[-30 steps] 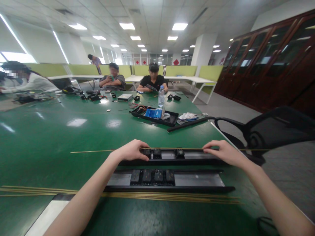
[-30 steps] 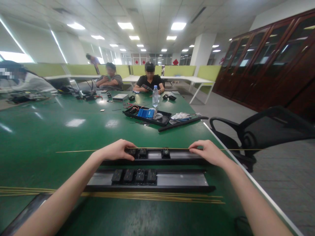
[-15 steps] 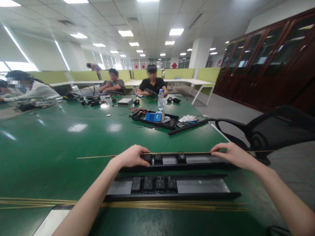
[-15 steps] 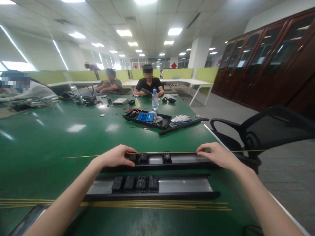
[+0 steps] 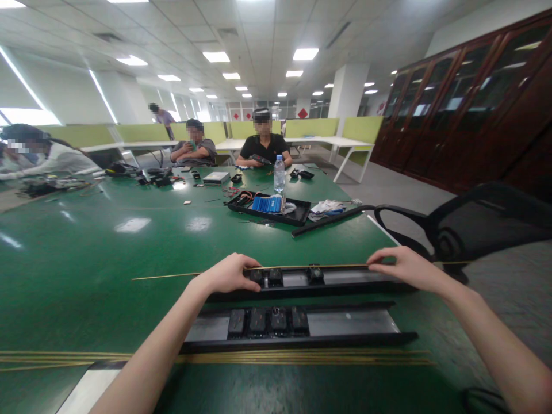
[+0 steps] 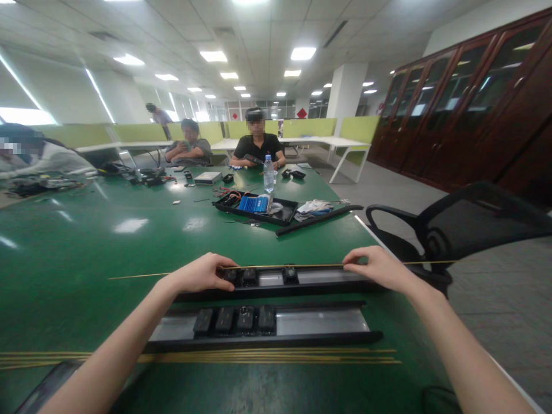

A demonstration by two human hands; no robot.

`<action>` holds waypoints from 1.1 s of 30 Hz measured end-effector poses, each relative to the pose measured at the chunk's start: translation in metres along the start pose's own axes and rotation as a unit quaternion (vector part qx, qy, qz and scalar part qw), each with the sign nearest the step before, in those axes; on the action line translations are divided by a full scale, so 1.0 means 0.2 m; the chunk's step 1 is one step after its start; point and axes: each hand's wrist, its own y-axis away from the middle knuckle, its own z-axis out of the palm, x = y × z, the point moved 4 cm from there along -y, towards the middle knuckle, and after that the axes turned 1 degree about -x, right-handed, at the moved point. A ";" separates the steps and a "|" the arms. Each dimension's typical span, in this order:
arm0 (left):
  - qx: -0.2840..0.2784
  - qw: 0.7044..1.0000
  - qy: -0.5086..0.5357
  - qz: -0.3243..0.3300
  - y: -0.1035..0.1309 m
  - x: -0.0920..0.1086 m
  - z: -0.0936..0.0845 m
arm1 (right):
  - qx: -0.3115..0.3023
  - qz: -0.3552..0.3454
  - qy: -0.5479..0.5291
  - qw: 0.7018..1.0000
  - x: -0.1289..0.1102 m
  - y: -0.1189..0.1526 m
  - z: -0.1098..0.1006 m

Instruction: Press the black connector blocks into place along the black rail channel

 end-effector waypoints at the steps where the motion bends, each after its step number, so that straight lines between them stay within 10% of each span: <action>1: 0.001 1.000 -0.001 -0.001 0.00 0.00 0.00 | 0.001 0.001 0.000 1.000 0.00 0.00 0.00; 33: -0.005 1.000 0.013 -0.012 0.00 0.01 0.00 | -0.008 0.037 -0.003 0.999 0.24 0.03 -0.08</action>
